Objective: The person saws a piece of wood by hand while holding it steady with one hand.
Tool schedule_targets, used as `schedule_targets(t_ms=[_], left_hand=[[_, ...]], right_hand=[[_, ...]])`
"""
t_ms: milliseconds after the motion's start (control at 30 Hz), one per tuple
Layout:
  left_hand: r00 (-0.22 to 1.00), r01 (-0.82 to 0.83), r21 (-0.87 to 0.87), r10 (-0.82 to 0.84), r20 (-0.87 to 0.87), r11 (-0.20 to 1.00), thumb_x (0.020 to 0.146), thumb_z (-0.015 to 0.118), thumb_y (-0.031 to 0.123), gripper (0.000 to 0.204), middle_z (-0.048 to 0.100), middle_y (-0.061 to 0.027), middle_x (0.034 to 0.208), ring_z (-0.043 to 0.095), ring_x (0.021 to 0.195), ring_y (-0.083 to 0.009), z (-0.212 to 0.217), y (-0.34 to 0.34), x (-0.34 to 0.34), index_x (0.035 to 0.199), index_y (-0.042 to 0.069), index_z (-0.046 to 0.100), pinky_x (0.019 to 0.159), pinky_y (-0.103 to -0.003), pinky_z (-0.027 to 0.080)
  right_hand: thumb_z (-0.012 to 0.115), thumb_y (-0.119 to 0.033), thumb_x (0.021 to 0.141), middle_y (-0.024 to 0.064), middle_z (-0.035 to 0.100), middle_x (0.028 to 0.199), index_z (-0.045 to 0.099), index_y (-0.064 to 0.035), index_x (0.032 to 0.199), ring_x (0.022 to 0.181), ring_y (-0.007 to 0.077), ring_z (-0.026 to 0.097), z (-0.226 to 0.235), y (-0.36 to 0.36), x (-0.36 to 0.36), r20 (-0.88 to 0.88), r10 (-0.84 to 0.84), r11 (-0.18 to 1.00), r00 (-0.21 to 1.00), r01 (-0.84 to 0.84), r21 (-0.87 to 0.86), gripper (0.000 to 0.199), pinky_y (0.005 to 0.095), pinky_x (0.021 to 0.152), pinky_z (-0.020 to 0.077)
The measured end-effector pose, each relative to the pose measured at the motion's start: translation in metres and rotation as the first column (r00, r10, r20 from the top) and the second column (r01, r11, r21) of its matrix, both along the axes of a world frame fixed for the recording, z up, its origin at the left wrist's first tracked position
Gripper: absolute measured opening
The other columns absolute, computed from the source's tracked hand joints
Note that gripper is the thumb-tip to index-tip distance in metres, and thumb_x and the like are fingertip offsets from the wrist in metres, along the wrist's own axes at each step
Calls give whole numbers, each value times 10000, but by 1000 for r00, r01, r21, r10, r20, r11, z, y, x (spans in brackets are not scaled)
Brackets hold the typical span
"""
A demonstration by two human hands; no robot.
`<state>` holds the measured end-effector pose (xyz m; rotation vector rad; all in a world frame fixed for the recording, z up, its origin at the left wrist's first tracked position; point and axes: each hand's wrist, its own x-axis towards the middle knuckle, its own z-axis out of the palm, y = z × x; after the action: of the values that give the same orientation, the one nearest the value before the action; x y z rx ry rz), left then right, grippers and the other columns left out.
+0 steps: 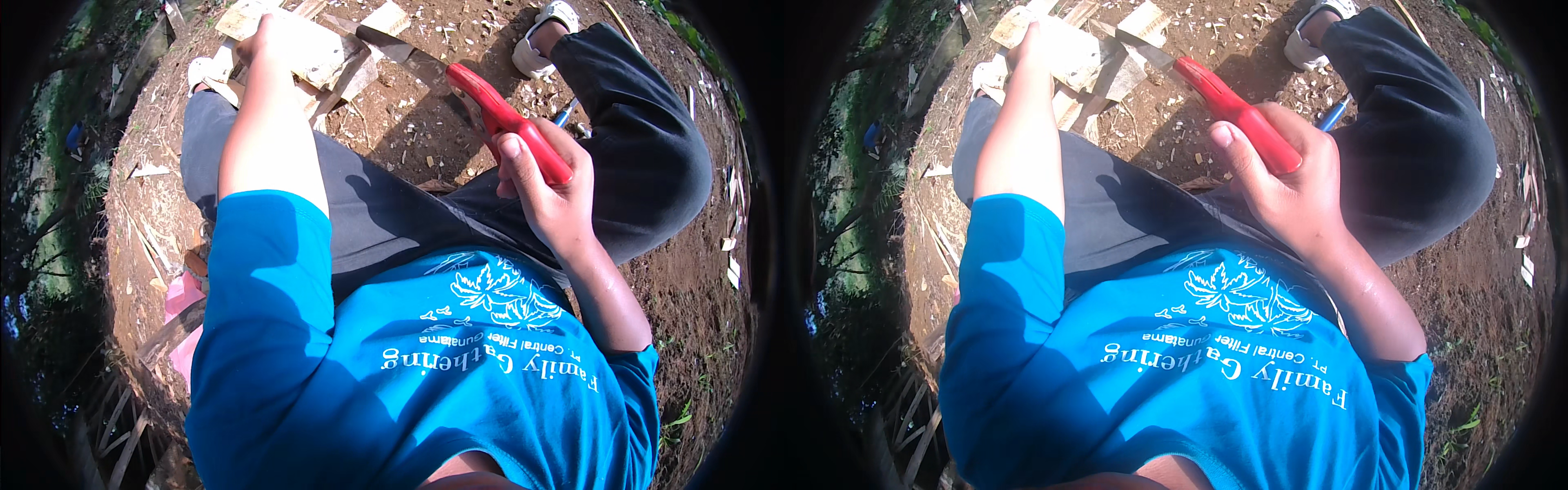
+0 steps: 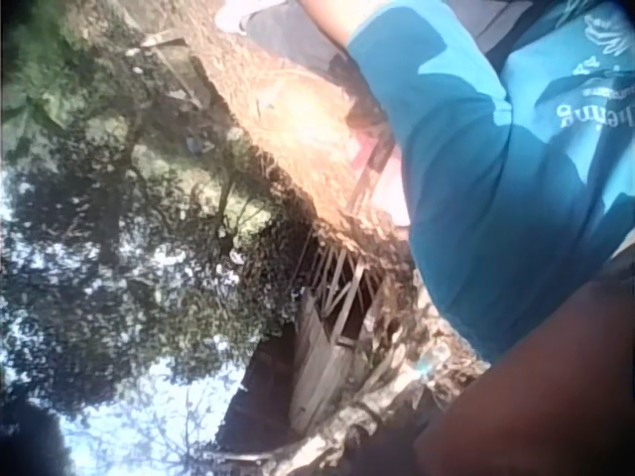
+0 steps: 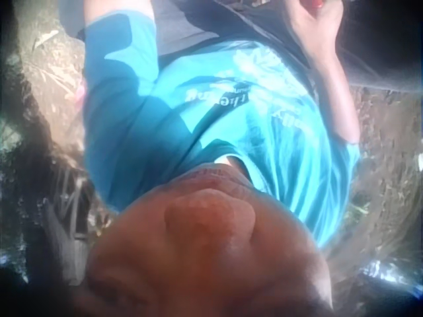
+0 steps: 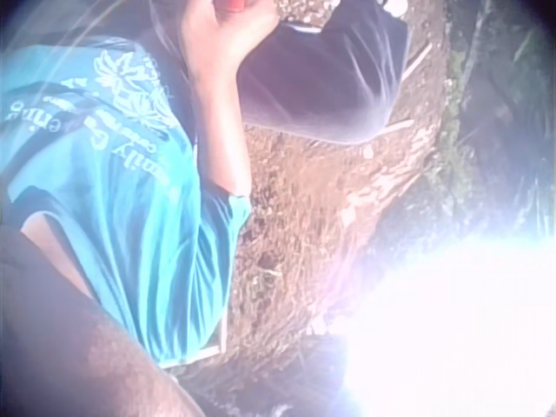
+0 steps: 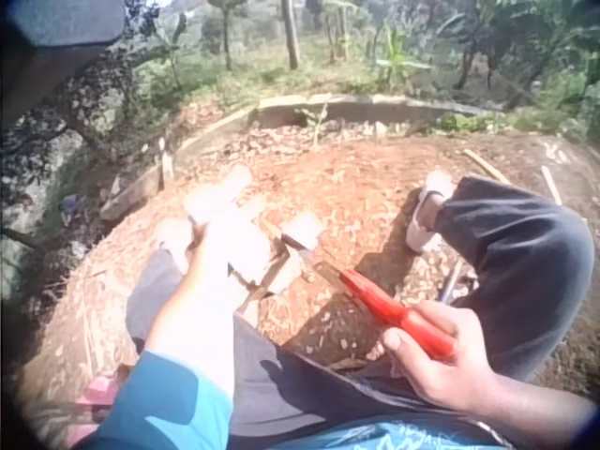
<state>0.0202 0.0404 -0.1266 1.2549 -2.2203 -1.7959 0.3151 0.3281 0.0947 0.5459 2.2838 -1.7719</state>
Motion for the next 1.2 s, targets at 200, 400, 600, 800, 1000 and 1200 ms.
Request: schedule_targets(t_ms=[200, 400, 600, 800, 1000, 1200], left_hand=[[970, 230, 11, -231, 72, 973, 744, 893, 433, 931, 705, -237, 1251, 737, 1068, -305, 4, -10, -3, 1404, -103, 513, 946, -371, 600], [955, 295, -24, -294, 32, 955, 747, 887, 434, 912, 704, -238, 1248, 733, 1072, -306, 9, -13, 0, 1395, -95, 521, 946, -376, 596], [949, 314, -70, -314, 13, 947, 750, 881, 435, 894, 702, -239, 1245, 729, 1076, -308, 8, -6, -2, 1386, -87, 530, 945, -381, 592], [946, 321, -137, -324, -3, 937, 753, 875, 436, 876, 701, -240, 1242, 725, 1080, -309, 16, -2, 0, 1377, -79, 538, 945, -386, 589], [939, 335, -191, -343, -10, 923, 756, 868, 437, 858, 699, -241, 1239, 721, 1085, -310, 25, -2, 2, 1368, -71, 547, 944, -390, 585], [935, 337, -241, -353, -25, 910, 759, 862, 438, 840, 698, -242, 1236, 718, 1089, -311, 29, -1, 13, 1359, -63, 555, 944, -395, 581]], right_hand=[[735, -189, 966, 106, 725, 947, 582, -7, 1356, 837, 134, 714, 14, -9, 5, -155, -61, 997, 986, 54, -46, 457, 268, 746, 539], [728, -140, 945, 192, 753, 1109, 611, 6, 1383, 1026, 211, 750, 14, -1, -1, -253, 240, 964, 937, -199, 178, 477, 332, 879, 561], [700, -188, 998, 142, 749, 1105, 597, -43, 1424, 971, 140, 710, -29, -36, -27, -304, 258, 956, 917, -197, 217, 461, 292, 863, 546], [711, -151, 960, 197, 712, 1262, 567, -71, 1455, 1163, 281, 710, -39, -23, -7, -208, 234, 972, 950, -222, 80, 521, 362, 965, 547], [669, -137, 1004, 164, 648, 1400, 500, -103, 1515, 1267, 255, 649, -54, -8, 12, -190, 253, 967, 949, -242, 79, 539, 374, 1019, 512], [683, -175, 992, 229, 698, 1253, 529, -11, 1458, 1153, 316, 709, -2, -15, -16, -175, 334, 938, 926, -307, 162, 517, 382, 957, 543]])
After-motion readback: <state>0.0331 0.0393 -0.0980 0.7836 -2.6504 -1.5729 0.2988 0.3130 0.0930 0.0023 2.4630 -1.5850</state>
